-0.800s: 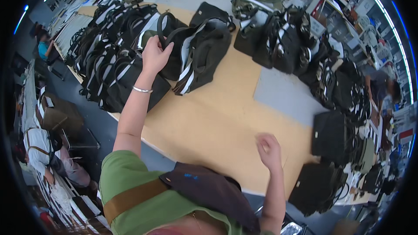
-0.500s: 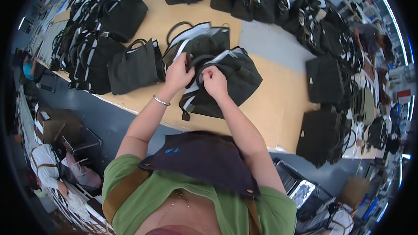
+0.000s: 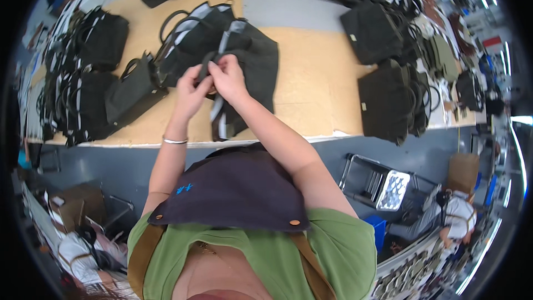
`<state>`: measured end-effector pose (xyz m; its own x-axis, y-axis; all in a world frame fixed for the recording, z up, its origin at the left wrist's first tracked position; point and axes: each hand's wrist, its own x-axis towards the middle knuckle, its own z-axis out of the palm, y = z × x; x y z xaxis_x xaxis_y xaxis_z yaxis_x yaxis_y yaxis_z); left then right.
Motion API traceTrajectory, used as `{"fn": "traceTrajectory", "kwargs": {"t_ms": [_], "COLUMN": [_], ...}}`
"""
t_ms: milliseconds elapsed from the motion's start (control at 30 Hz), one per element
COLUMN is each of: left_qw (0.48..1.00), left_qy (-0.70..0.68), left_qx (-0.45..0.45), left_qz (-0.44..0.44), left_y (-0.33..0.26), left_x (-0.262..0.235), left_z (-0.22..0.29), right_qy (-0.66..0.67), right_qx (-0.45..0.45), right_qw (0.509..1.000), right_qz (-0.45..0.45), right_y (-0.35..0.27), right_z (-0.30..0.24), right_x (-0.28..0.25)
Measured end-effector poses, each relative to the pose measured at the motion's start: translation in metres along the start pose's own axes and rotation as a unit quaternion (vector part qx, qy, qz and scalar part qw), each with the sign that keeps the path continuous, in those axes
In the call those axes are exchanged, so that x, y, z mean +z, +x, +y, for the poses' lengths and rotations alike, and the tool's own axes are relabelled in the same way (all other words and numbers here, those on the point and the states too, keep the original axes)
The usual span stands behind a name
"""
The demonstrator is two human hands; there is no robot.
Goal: The person assembles small green fabric bags by hand, repeatedly opening and closing zippers, adjusting straps, and securing metal rings. They handle multiple bags one at a time on a workbench, placing finished units aside.
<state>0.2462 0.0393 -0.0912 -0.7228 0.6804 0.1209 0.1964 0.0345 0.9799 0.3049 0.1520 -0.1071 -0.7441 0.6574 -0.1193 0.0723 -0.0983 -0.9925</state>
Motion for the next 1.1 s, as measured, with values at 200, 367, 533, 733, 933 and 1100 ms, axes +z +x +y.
{"fn": "traceTrajectory", "kwargs": {"t_ms": [200, 367, 533, 733, 933, 1100], "left_qw": [0.983, 0.985, 0.972, 0.983, 0.989, 0.932], "left_qy": [0.066, -0.151, -0.174, -0.143, 0.097, 0.330], "left_qx": [0.125, 0.008, -0.087, -0.085, -0.102, 0.115], "left_qz": [0.118, 0.086, 0.132, 0.080, 0.055, 0.093], "left_y": [0.008, -0.003, -0.027, -0.026, -0.025, -0.036], "left_x": [-0.015, -0.036, -0.040, -0.011, -0.010, 0.007], "left_z": [0.071, 0.057, -0.018, 0.020, -0.013, 0.011], "right_qy": [0.293, 0.397, 0.252, 0.125, -0.429, -0.467], "right_qx": [0.036, 0.098, 0.151, 0.162, -0.005, -0.344], "right_qw": [0.943, 0.875, 0.953, 0.972, 0.892, 0.814], "right_qz": [-0.156, -0.258, 0.072, 0.112, 0.144, 0.009], "right_y": [-0.007, -0.022, -0.049, -0.058, -0.043, -0.061], "right_z": [-0.051, -0.051, -0.020, -0.035, 0.021, -0.060], "right_x": [-0.009, -0.090, -0.213, -0.219, -0.219, -0.150]}}
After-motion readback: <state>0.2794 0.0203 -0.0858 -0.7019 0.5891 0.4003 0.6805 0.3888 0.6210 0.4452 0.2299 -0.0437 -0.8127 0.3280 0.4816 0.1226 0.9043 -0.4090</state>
